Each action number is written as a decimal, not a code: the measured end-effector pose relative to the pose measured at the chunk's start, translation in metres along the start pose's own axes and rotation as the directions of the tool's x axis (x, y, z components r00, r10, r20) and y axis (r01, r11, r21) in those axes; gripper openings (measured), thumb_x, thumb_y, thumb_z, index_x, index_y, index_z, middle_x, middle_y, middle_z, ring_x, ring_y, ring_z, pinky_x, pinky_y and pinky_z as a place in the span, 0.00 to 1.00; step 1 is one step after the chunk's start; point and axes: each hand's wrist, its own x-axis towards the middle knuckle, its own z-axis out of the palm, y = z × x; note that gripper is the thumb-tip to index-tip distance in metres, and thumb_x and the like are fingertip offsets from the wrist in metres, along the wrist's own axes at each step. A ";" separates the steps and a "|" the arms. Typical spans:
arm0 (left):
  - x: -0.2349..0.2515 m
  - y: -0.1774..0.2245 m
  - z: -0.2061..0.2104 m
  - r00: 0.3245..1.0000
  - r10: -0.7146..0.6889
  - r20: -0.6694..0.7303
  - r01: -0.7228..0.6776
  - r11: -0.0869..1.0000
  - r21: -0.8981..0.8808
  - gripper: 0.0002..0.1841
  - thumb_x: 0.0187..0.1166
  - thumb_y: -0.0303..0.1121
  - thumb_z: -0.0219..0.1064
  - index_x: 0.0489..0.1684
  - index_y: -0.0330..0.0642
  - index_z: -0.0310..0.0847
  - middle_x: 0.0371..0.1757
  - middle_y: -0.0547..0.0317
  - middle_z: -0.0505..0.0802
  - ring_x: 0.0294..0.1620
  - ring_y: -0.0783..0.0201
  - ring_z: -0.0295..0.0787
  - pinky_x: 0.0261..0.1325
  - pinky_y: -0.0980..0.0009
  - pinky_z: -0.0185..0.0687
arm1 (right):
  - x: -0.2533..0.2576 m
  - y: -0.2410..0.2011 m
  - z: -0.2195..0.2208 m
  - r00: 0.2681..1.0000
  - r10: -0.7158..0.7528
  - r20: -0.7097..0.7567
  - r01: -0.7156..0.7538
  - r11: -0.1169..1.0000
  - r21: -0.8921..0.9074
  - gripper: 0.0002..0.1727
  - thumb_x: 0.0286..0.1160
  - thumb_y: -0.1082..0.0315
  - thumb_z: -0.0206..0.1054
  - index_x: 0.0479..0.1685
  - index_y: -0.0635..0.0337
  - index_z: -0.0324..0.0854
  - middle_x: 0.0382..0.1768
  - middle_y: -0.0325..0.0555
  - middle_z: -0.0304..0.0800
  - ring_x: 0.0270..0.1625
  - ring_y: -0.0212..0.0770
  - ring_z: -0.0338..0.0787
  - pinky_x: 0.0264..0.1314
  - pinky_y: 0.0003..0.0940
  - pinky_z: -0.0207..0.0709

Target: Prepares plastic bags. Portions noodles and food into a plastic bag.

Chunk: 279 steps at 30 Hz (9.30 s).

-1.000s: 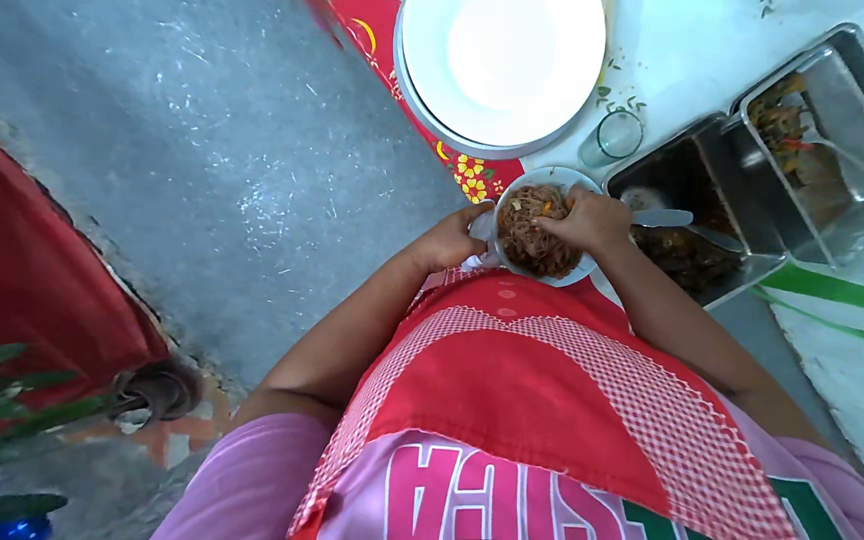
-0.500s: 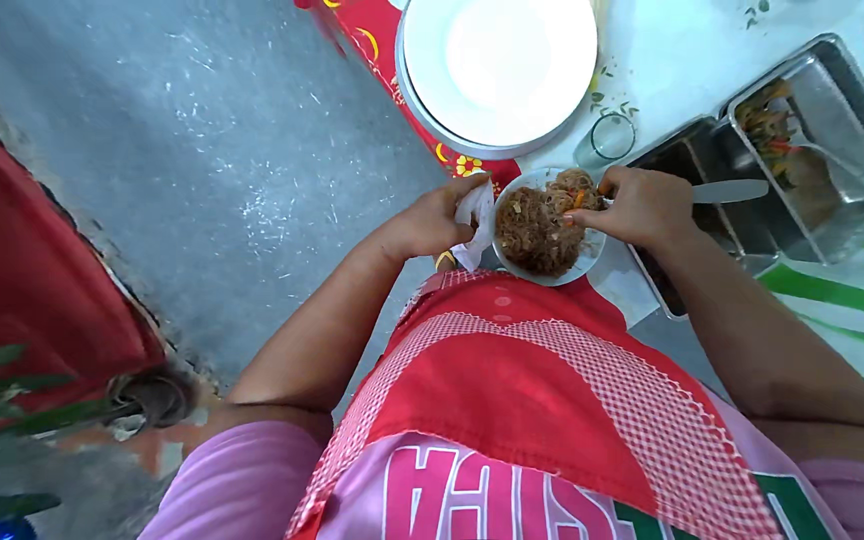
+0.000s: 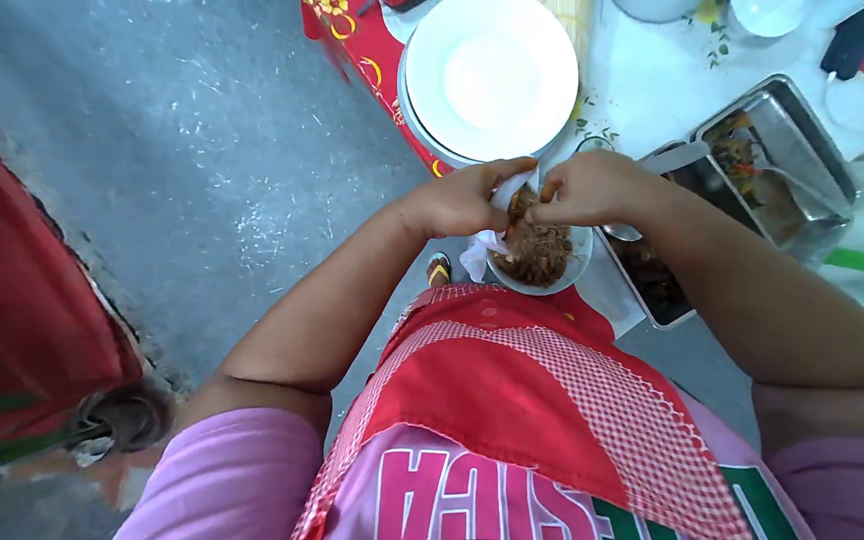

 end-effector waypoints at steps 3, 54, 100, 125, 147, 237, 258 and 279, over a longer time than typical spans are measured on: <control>-0.003 -0.003 0.007 0.999 0.022 -0.030 -0.025 0.996 -0.090 0.48 0.62 0.16 0.65 0.93 0.50 0.54 0.75 0.47 0.83 0.60 0.62 0.90 0.61 0.63 0.88 | 0.013 -0.014 -0.009 0.992 0.024 0.123 -0.021 1.000 -0.022 0.20 0.83 0.56 0.62 0.32 0.64 0.88 0.32 0.57 0.86 0.42 0.58 0.87 0.43 0.65 0.73; -0.032 -0.045 -0.016 0.987 0.014 -0.158 -0.056 0.962 -0.268 0.49 0.59 0.16 0.63 0.93 0.43 0.52 0.74 0.52 0.85 0.63 0.64 0.90 0.63 0.66 0.89 | -0.002 0.087 0.138 0.976 0.212 0.051 -0.216 0.971 0.100 0.14 0.80 0.68 0.64 0.57 0.57 0.91 0.60 0.59 0.90 0.65 0.64 0.88 0.60 0.71 0.78; 0.003 -0.024 0.003 0.998 -0.036 -0.056 0.036 0.999 -0.011 0.46 0.65 0.15 0.64 0.93 0.47 0.53 0.75 0.44 0.82 0.63 0.60 0.87 0.63 0.61 0.85 | -0.062 0.023 -0.024 0.980 -0.011 -0.201 0.005 0.999 -0.033 0.35 0.72 0.29 0.65 0.74 0.37 0.86 0.60 0.55 0.93 0.63 0.62 0.88 0.59 0.75 0.72; -0.001 -0.016 0.013 0.992 0.103 -0.068 -0.120 0.926 -0.359 0.48 0.58 0.17 0.62 0.92 0.42 0.52 0.76 0.49 0.82 0.64 0.65 0.88 0.62 0.67 0.87 | 0.003 -0.065 -0.028 0.963 0.210 0.169 -0.079 0.819 -0.569 0.11 0.83 0.72 0.61 0.35 0.71 0.84 0.42 0.65 0.87 0.52 0.66 0.88 0.44 0.63 0.76; 0.014 -0.019 0.015 0.995 0.085 -0.041 -0.095 0.919 -0.382 0.49 0.58 0.15 0.62 0.93 0.41 0.52 0.76 0.47 0.82 0.64 0.64 0.87 0.62 0.66 0.87 | -0.014 0.044 -0.043 0.981 -0.173 0.091 0.186 0.968 -0.166 0.16 0.81 0.80 0.62 0.55 0.53 0.92 0.41 0.52 0.94 0.47 0.57 0.92 0.55 0.68 0.79; -0.023 -0.008 -0.001 0.974 0.055 -0.219 -0.111 0.961 -0.252 0.43 0.65 0.12 0.60 0.91 0.40 0.57 0.79 0.37 0.77 0.71 0.54 0.82 0.70 0.55 0.80 | -0.023 0.051 0.085 0.933 0.359 -0.032 -0.359 0.920 -0.159 0.17 0.77 0.74 0.66 0.62 0.68 0.86 0.65 0.71 0.85 0.67 0.73 0.85 0.63 0.72 0.77; -0.016 -0.030 -0.005 0.977 0.101 -0.190 -0.155 0.942 -0.297 0.49 0.58 0.18 0.63 0.92 0.42 0.51 0.74 0.51 0.84 0.63 0.63 0.89 0.61 0.64 0.89 | -0.036 0.061 0.094 0.909 0.360 0.210 -0.362 0.932 -0.033 0.10 0.78 0.72 0.66 0.51 0.61 0.90 0.53 0.66 0.91 0.61 0.71 0.88 0.55 0.75 0.78; -0.010 -0.031 -0.011 0.980 0.120 -0.156 -0.162 0.944 -0.288 0.48 0.59 0.17 0.62 0.92 0.41 0.50 0.74 0.49 0.84 0.63 0.63 0.88 0.62 0.64 0.89 | -0.001 0.085 0.172 0.940 0.335 -0.061 -0.256 0.814 0.521 0.18 0.82 0.71 0.60 0.64 0.51 0.90 0.52 0.56 0.95 0.58 0.62 0.91 0.62 0.72 0.77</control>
